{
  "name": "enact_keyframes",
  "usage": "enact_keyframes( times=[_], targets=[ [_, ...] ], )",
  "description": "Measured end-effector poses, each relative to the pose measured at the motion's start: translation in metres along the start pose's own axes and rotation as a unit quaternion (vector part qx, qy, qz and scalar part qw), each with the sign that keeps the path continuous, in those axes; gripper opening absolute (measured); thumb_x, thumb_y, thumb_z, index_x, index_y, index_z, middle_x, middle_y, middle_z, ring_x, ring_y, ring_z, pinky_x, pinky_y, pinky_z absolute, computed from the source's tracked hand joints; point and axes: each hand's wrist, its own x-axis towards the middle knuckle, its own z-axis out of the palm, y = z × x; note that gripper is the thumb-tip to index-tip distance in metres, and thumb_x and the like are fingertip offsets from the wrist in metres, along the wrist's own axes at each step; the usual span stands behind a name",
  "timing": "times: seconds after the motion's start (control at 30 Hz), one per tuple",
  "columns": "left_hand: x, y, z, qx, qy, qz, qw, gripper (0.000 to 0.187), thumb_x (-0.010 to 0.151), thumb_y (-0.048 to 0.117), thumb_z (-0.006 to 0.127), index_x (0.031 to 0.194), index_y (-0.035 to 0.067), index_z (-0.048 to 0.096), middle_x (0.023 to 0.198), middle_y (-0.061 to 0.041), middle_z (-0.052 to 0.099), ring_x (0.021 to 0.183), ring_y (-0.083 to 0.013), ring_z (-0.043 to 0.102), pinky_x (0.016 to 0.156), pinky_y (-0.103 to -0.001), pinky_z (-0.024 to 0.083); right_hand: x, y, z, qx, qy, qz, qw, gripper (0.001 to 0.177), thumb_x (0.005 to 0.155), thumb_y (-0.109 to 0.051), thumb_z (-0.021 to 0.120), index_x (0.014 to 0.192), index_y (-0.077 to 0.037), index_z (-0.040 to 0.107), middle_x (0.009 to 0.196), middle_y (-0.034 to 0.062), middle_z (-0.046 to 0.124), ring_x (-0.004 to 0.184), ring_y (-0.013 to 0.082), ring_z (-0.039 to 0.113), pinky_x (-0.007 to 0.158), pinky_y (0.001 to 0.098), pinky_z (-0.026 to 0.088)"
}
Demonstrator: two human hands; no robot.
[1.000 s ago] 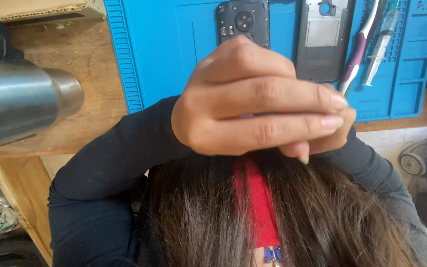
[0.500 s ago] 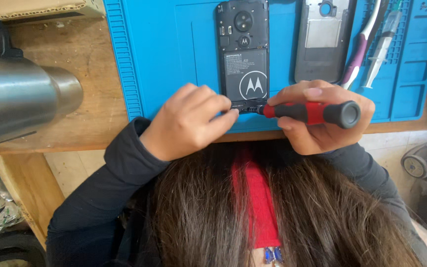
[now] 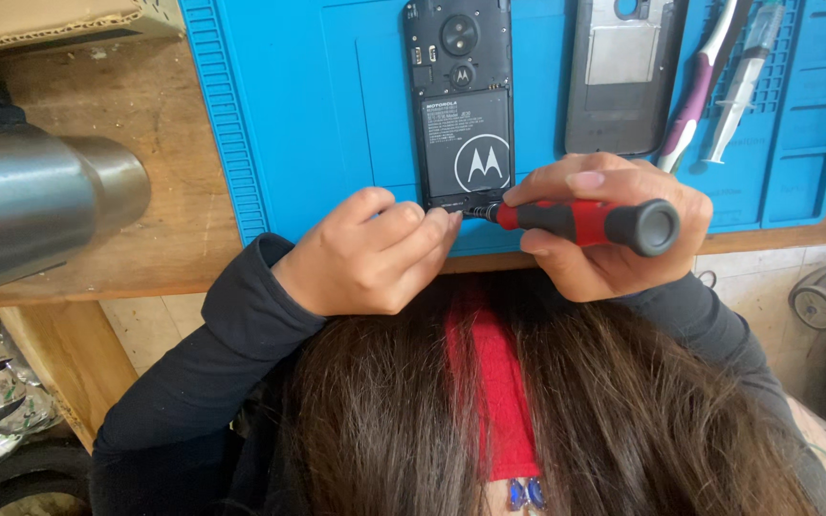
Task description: The person uses a screwdriver to tighten screws on a smartphone's internal components, including the camera module and battery area. They also use a red plastic tool to handle small parts and place a battery into the phone chassis.
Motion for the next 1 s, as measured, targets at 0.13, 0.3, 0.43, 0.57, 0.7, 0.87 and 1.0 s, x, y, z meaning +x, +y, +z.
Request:
enact_keyframes(
  times=[0.13, 0.3, 0.43, 0.57, 0.7, 0.87, 1.0],
  targets=[
    [0.0013, 0.0000, -0.0002, 0.005, -0.003, -0.001, 1.000, 0.007, 0.092, 0.004, 0.073, 0.085, 0.004, 0.069, 0.090, -0.006, 0.065, 0.073, -0.0161, 0.054, 0.059, -0.029, 0.039, -0.0009, 0.0002, 0.0008, 0.005, 0.008, 0.001, 1.000, 0.039, 0.088, -0.007, 0.069, 0.116, -0.005, 0.041, 0.080, 0.0244, 0.063, 0.076, 0.0383, 0.074, 0.064, 0.0391, 0.059],
    [0.0011, 0.0000, -0.0007, -0.003, -0.007, -0.003, 1.000, 0.005, 0.092, 0.003, 0.071, 0.088, 0.003, 0.070, 0.092, -0.007, 0.064, 0.074, -0.0167, 0.054, 0.060, -0.030, 0.041, 0.0004, 0.0011, -0.0003, 0.028, 0.012, -0.013, 0.999, 0.038, 0.090, -0.008, 0.066, 0.118, -0.005, 0.041, 0.083, 0.0273, 0.064, 0.076, 0.0372, 0.073, 0.066, 0.0392, 0.060],
    [0.0001, -0.0005, -0.0013, -0.001, -0.012, 0.002, 1.000, 0.004, 0.094, 0.004, 0.068, 0.091, 0.001, 0.070, 0.093, -0.007, 0.065, 0.075, -0.0167, 0.054, 0.061, -0.030, 0.041, 0.0008, -0.0007, -0.0047, 0.044, 0.025, -0.005, 0.999, 0.036, 0.093, -0.009, 0.060, 0.121, -0.009, 0.037, 0.089, 0.0303, 0.063, 0.078, 0.0385, 0.073, 0.063, 0.0376, 0.060],
    [0.0008, -0.0019, -0.0033, -0.002, -0.016, 0.003, 1.000, 0.005, 0.094, 0.004, 0.069, 0.089, 0.002, 0.069, 0.090, -0.006, 0.065, 0.073, -0.0164, 0.053, 0.059, -0.029, 0.038, -0.0070, 0.0038, -0.0026, 0.050, 0.053, 0.012, 0.997, 0.033, 0.092, -0.009, 0.061, 0.117, -0.011, 0.038, 0.084, 0.0101, 0.057, 0.078, 0.0402, 0.074, 0.060, 0.0393, 0.061],
    [0.0014, -0.0025, -0.0050, -0.014, -0.007, -0.003, 1.000, 0.006, 0.094, 0.001, 0.069, 0.088, 0.000, 0.069, 0.088, -0.006, 0.065, 0.069, -0.0159, 0.050, 0.057, -0.029, 0.036, -0.0028, -0.0005, -0.0011, 0.036, 0.047, 0.020, 0.998, 0.033, 0.093, -0.013, 0.061, 0.118, -0.012, 0.039, 0.084, 0.0237, 0.061, 0.077, 0.0392, 0.073, 0.064, 0.0391, 0.060],
    [0.0005, -0.0030, -0.0043, -0.013, 0.004, -0.002, 1.000, 0.008, 0.092, 0.000, 0.072, 0.085, 0.000, 0.069, 0.087, -0.007, 0.065, 0.069, -0.0162, 0.051, 0.057, -0.028, 0.037, -0.0015, 0.0012, -0.0034, 0.033, 0.024, 0.005, 0.999, 0.033, 0.094, -0.012, 0.061, 0.119, -0.008, 0.040, 0.084, 0.0286, 0.063, 0.075, 0.0381, 0.073, 0.065, 0.0401, 0.062],
    [-0.0018, -0.0025, -0.0034, -0.012, 0.002, 0.000, 1.000, 0.005, 0.093, 0.000, 0.069, 0.088, 0.000, 0.070, 0.091, -0.008, 0.066, 0.071, -0.0169, 0.053, 0.058, -0.029, 0.039, -0.0026, 0.0033, -0.0032, 0.013, 0.012, -0.002, 1.000, 0.034, 0.094, -0.012, 0.061, 0.120, -0.007, 0.040, 0.085, 0.0273, 0.064, 0.076, 0.0375, 0.073, 0.066, 0.0383, 0.061]
  ],
)
